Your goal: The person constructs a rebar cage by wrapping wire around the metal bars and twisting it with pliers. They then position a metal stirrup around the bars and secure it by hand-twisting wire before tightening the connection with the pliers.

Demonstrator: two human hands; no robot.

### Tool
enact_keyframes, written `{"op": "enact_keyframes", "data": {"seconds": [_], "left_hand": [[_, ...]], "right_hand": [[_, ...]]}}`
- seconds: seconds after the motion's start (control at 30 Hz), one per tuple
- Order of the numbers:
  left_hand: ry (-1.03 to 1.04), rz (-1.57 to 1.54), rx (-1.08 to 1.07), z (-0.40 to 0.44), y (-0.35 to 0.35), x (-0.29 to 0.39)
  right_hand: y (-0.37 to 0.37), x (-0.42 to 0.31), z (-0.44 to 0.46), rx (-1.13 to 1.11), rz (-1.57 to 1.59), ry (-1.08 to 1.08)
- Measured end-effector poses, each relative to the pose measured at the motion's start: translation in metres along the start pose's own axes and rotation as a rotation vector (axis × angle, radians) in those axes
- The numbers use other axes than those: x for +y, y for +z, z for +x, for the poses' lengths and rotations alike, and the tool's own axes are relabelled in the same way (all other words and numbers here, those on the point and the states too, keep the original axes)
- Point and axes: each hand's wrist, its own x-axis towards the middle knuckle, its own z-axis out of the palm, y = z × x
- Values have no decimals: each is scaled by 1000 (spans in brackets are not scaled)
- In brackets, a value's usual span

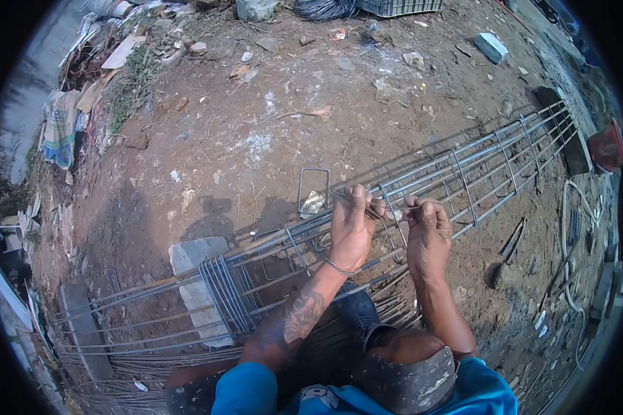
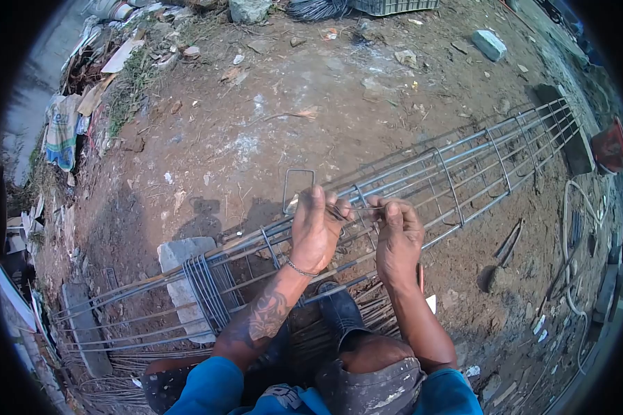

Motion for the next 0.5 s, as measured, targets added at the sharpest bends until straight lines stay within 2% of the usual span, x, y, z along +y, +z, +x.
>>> {"op": "enact_keyframes", "data": {"seconds": [0.03, 0.1, 0.23, 0.33, 0.4, 0.5], "left_hand": [[-2, -1, -1, -1, 0, -1], [-9, 216, -92, -2, 0, -3], [-141, 286, -73, -6, 0, -9], [-123, 430, -103, -7, 2, -7], [-145, 448, -79, -9, 5, -5], [-149, 417, -55, -8, 2, -8]], "right_hand": [[3, -4, 3, 2, -1, -2], [8, -15, 7, 61, -30, -84], [1, -22, 11, 83, 12, -45], [-3, -22, 11, 94, -8, -58], [-5, -21, 14, 154, -11, -76], [0, -19, 10, 90, 15, -56]]}}
